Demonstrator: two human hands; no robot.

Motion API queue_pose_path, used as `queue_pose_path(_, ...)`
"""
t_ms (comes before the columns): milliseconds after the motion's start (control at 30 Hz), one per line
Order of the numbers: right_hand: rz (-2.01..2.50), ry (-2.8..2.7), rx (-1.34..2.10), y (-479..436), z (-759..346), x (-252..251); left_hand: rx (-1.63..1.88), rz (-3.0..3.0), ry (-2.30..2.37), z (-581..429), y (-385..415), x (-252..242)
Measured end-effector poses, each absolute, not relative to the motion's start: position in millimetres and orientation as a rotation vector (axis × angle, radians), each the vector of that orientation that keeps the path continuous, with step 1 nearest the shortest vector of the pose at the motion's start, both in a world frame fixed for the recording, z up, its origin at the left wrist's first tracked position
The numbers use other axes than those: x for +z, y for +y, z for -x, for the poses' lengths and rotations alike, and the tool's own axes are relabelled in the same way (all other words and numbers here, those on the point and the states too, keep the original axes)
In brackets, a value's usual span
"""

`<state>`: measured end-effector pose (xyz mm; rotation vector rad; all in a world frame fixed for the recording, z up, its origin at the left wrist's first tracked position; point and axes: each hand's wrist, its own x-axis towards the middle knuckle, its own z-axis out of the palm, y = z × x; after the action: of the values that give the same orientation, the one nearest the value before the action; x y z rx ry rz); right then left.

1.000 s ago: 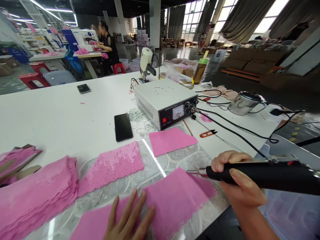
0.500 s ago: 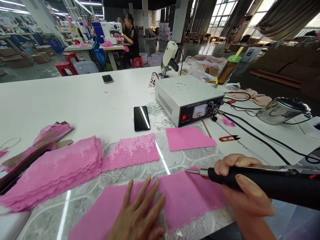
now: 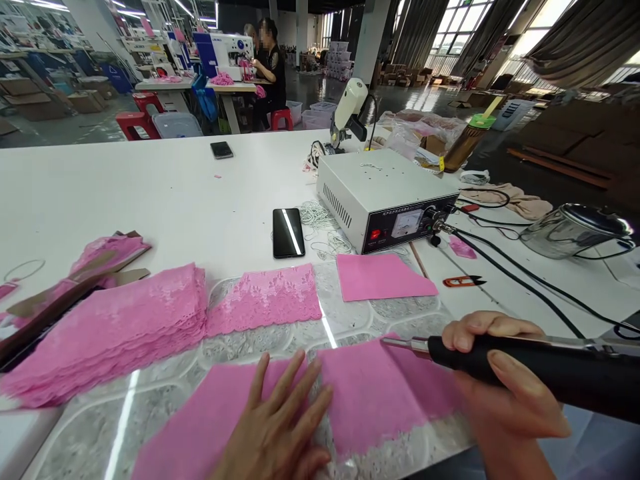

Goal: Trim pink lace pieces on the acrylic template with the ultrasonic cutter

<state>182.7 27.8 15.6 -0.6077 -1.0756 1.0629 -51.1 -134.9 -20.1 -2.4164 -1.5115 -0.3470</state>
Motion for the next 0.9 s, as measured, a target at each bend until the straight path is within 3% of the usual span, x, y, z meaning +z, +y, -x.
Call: queue_pose_path(900, 0.62, -1.082, 1.074, 28.9, -183.4, 14.7, -0.406, 2.423, -1.51, 52.7, -132.4, -22.8)
